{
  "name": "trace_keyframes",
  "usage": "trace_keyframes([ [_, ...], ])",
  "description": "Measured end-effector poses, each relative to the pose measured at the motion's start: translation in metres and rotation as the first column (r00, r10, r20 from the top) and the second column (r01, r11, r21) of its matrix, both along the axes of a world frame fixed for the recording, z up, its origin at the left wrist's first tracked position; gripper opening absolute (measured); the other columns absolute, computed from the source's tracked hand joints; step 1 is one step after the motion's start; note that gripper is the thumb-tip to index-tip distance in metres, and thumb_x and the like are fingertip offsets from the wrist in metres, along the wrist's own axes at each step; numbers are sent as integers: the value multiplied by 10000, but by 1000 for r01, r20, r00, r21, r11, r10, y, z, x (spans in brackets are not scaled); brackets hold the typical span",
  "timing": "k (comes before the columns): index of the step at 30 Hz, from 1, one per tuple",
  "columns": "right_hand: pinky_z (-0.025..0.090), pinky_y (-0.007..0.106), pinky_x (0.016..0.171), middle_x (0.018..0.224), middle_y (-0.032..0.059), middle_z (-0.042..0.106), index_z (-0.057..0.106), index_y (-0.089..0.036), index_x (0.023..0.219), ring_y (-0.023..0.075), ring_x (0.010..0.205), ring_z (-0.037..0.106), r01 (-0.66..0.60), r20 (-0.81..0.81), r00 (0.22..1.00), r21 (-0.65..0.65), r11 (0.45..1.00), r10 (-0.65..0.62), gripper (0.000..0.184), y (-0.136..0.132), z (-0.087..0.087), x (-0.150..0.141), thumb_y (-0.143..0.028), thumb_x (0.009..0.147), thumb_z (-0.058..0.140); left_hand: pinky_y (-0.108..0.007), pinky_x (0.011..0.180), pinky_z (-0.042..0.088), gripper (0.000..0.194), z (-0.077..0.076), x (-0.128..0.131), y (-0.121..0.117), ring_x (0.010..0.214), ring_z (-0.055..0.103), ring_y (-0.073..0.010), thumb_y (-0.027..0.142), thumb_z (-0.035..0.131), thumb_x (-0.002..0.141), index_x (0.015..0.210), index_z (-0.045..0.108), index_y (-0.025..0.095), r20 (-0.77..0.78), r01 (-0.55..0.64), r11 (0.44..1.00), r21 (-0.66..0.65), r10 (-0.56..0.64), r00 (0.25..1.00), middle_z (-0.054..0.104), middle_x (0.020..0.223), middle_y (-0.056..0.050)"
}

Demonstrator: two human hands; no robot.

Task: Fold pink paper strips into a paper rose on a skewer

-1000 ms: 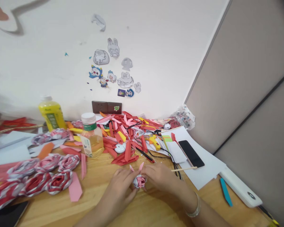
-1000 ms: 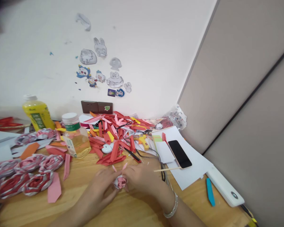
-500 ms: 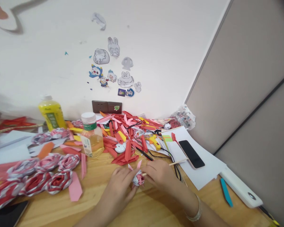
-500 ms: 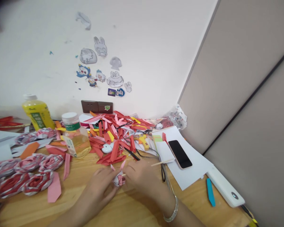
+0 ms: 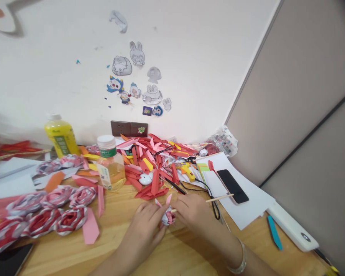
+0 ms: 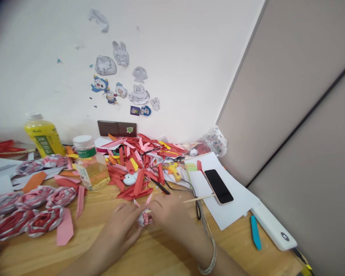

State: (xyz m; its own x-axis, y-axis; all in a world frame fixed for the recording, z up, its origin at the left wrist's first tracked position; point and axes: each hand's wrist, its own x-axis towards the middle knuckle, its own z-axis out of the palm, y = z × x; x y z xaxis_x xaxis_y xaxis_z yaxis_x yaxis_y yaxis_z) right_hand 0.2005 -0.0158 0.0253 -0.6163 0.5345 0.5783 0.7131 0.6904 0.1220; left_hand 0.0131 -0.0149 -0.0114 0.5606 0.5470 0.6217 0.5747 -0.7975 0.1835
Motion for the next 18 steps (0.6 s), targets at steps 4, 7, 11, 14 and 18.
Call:
trace_keyframes([
  [4,301,271,515,694,30,584,568,-158,833,153,609,508,-1,-8,1000,-56,998,1,207,1,-1,0,-264,915,410,-373,731,448,437,3,1,0,802,560,-216,115,494,792,1222,432,156,-10,-7,1000,-11,7,1000,640,877,-74],
  [7,312,267,521,708,34,592,566,-151,853,154,622,520,-13,-14,1000,-73,997,12,206,1,-1,0,-263,920,407,-366,732,451,431,5,1,-1,790,562,-209,120,488,795,1221,441,164,-9,-12,1000,-8,12,1000,643,867,-69],
  [11,312,266,516,710,32,593,563,-151,861,152,616,521,-1,3,1000,-75,997,1,187,2,-3,1,-249,915,413,-356,742,450,421,6,0,-3,794,566,-203,126,485,798,1214,455,182,-6,-23,1000,-11,23,1000,642,852,-62],
  [14,303,264,503,687,26,586,560,-154,839,148,592,515,10,22,1000,-57,998,-9,181,2,-5,0,-238,911,417,-355,735,448,416,5,0,-3,787,564,-203,126,490,794,1204,460,186,-9,-24,1000,-10,24,1000,641,850,-59],
  [18,285,266,481,661,19,573,555,-157,815,144,552,494,10,26,1000,-27,1000,-10,195,3,-5,-1,-236,913,406,-356,728,448,409,4,0,-2,777,564,-205,120,498,788,1191,462,179,-4,-18,1000,-5,18,1000,641,847,-60],
])
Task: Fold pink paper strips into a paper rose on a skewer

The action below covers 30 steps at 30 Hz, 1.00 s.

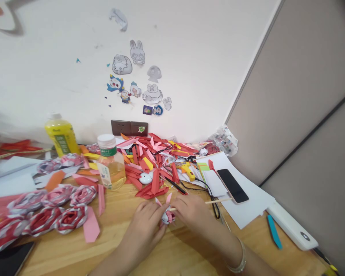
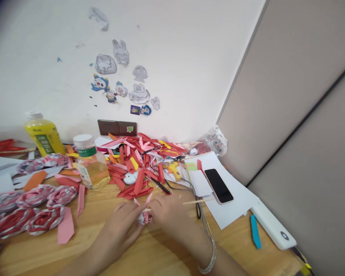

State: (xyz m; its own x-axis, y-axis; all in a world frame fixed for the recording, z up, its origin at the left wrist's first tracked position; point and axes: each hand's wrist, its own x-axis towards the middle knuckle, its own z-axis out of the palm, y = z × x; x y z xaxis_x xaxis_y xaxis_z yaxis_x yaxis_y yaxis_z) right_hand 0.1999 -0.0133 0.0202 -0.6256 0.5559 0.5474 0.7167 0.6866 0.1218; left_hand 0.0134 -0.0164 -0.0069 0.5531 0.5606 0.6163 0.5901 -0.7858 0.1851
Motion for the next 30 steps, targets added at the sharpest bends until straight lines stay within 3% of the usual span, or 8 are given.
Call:
trace_keyframes([
  [7,296,265,492,705,34,582,546,-145,823,152,598,503,-27,55,998,18,999,26,157,0,1,0,-174,898,412,-384,735,455,419,0,0,-1,789,562,-222,117,515,777,1192,466,145,-14,-1,1000,-29,1,1000,639,850,-74],
  [14,299,282,499,701,34,588,563,-144,850,162,598,507,-45,102,994,79,996,37,132,-3,5,-1,-155,878,434,-349,739,477,465,-5,-1,1,816,569,-205,121,509,778,1232,437,187,86,32,997,-67,-26,996,625,886,-72],
  [23,358,237,554,798,35,601,550,-165,901,138,690,540,-81,-51,996,-86,993,76,89,2,1,2,-175,869,468,-329,728,487,417,-1,0,1,795,583,-196,150,517,779,1191,493,215,118,42,992,-119,-28,993,634,862,-63],
  [30,366,241,538,774,38,603,561,-148,872,145,663,540,-75,-78,995,-69,995,69,86,3,0,-1,-144,830,486,-335,742,492,445,1,-1,1,799,588,-194,142,528,763,1199,488,214,145,54,992,-116,-37,989,644,868,-60],
])
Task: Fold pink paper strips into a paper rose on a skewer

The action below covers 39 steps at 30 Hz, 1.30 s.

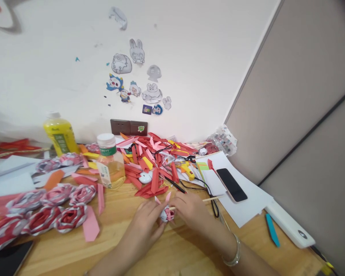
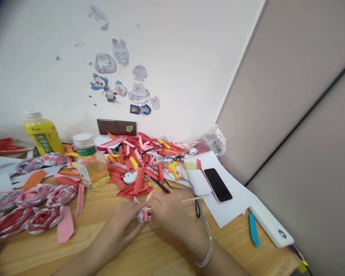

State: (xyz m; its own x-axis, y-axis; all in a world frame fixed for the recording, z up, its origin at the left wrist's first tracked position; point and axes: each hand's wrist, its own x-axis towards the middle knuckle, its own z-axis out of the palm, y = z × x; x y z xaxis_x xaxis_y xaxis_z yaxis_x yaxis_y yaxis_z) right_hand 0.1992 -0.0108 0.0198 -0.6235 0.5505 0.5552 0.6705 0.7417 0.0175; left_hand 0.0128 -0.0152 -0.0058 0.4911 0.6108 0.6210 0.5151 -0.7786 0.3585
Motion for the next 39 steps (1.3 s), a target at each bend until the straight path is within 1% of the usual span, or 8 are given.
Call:
trace_keyframes([
  [5,368,227,520,785,36,596,572,-153,885,139,649,537,8,74,997,-36,999,-6,86,1,-4,-1,-165,832,505,-333,740,499,423,-2,0,1,802,606,-197,156,544,759,1175,518,230,-3,4,1000,-22,-4,1000,660,863,-56],
  [9,398,213,573,852,36,592,565,-182,969,136,722,551,81,-46,995,-127,989,-88,135,-1,4,0,-173,846,508,-325,729,505,336,0,0,2,781,625,-194,187,559,767,1101,561,221,35,-27,995,-100,31,999,678,874,-61],
  [12,417,222,613,858,36,600,560,-189,997,139,733,555,164,-148,968,-225,960,-200,146,-4,12,0,-210,883,471,-321,697,519,302,0,-3,3,766,639,-198,240,566,777,1077,571,204,56,-82,977,-194,95,994,688,870,-62],
  [16,426,227,671,877,17,638,581,-205,979,145,784,579,105,-196,963,-360,927,-185,131,-6,17,-2,-203,874,503,-300,669,541,287,-4,-6,5,760,661,-191,309,554,797,1061,555,196,162,-112,921,-374,184,969,692,865,-51],
  [23,423,188,652,859,-24,667,607,-201,912,114,762,604,44,-210,961,-522,852,-178,152,-3,9,-6,-92,830,540,-325,769,543,314,-10,0,6,882,656,-189,216,582,761,1070,522,205,353,97,850,-517,109,929,676,986,-53],
  [31,427,216,741,923,7,648,636,-199,912,131,854,581,-34,-342,926,-492,870,-157,124,-4,17,-3,-145,814,583,-344,797,536,276,-10,2,7,884,658,-184,216,547,786,1058,509,202,431,212,830,-516,38,902,678,987,-51],
  [35,407,211,749,948,4,648,629,-203,961,138,868,577,-98,-342,931,-572,814,-129,199,-4,17,-2,-140,773,612,-306,674,538,179,-7,-3,6,738,651,-182,266,576,769,935,571,199,224,-8,894,-449,121,967,687,830,-32],
  [39,375,187,677,869,-26,645,625,-203,933,113,767,563,-124,-317,943,-613,780,-99,207,-3,16,0,-86,775,561,-334,628,502,167,-3,-10,6,712,601,-216,326,638,714,815,609,196,33,-189,972,-136,195,980,638,743,-45],
])
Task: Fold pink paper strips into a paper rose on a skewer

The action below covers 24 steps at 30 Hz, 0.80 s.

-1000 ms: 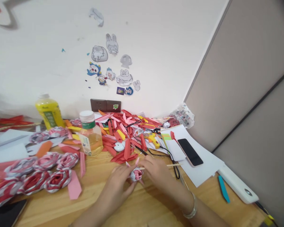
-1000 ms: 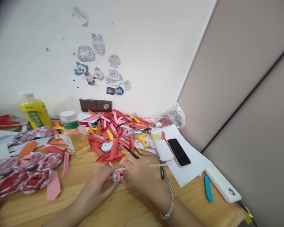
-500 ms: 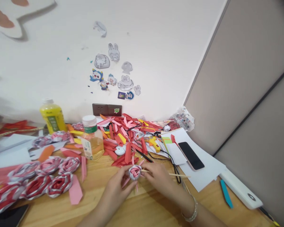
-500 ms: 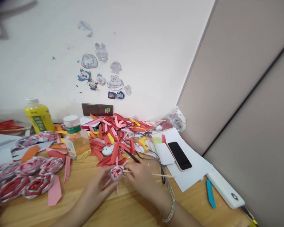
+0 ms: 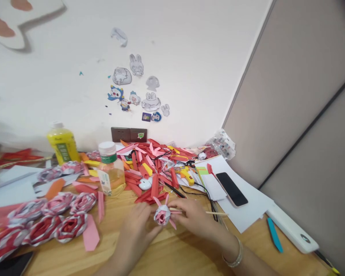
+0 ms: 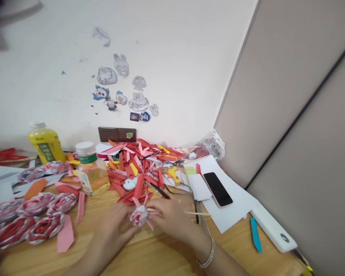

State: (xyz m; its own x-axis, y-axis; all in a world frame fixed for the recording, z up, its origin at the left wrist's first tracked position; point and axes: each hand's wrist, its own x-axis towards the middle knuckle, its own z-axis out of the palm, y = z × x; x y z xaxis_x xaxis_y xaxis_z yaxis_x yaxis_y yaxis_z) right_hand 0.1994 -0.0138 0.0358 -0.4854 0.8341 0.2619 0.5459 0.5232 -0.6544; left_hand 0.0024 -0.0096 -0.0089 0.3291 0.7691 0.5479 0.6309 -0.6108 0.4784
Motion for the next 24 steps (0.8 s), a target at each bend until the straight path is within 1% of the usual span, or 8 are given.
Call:
trace_keyframes([
  [3,346,180,612,754,-35,615,629,-185,817,101,677,524,-63,37,997,-34,997,65,147,1,1,2,-99,816,509,-394,702,498,321,2,-2,0,840,583,-261,367,703,639,889,610,190,-32,-29,987,158,35,999,614,891,-90],
  [6,342,176,626,762,-35,603,616,-182,820,100,693,516,-143,43,988,-88,986,147,123,2,4,5,-135,840,504,-442,781,486,550,4,-1,-1,1008,534,-315,382,755,558,1055,586,217,-61,6,979,204,7,998,548,1095,-135],
  [8,336,174,624,738,-39,586,605,-174,784,97,683,506,-186,50,980,-108,977,192,109,3,4,7,-154,844,516,-435,805,482,588,6,-1,-1,1031,531,-309,362,760,559,1104,567,254,-93,117,983,144,-105,990,549,1131,-124],
  [11,324,170,592,684,-48,556,588,-163,725,91,646,491,-205,65,974,-136,969,216,123,5,1,9,-170,837,536,-371,780,498,577,8,-1,-1,907,600,-245,308,744,597,1134,537,273,-52,283,958,-40,-285,957,639,1016,-71],
  [14,324,169,584,672,-51,556,590,-159,715,89,637,493,-178,84,978,-149,973,192,121,7,-4,10,-162,828,546,-325,752,504,630,8,-1,-2,854,622,-217,297,753,597,1174,503,266,36,352,923,-156,-351,936,672,984,-47],
  [17,326,178,579,705,-43,587,613,-166,771,98,648,507,-108,121,985,-124,986,123,58,8,-7,9,-184,810,574,-313,740,492,541,9,0,-1,841,621,-206,293,738,634,1136,537,269,37,338,924,-181,-337,941,682,955,-32],
  [20,335,192,587,738,-27,607,628,-177,792,112,677,526,15,142,990,-23,1000,-11,60,6,-4,7,-212,810,583,-311,695,483,423,9,0,2,792,617,-205,307,725,655,1052,587,262,-6,266,948,-172,-271,962,685,881,-24],
  [24,374,219,672,854,5,637,633,-207,917,130,781,558,109,79,990,132,985,-120,204,2,4,4,-199,906,430,-327,652,463,343,8,0,4,727,607,-213,352,688,692,1003,598,238,-65,129,991,-36,-131,989,672,804,-33],
])
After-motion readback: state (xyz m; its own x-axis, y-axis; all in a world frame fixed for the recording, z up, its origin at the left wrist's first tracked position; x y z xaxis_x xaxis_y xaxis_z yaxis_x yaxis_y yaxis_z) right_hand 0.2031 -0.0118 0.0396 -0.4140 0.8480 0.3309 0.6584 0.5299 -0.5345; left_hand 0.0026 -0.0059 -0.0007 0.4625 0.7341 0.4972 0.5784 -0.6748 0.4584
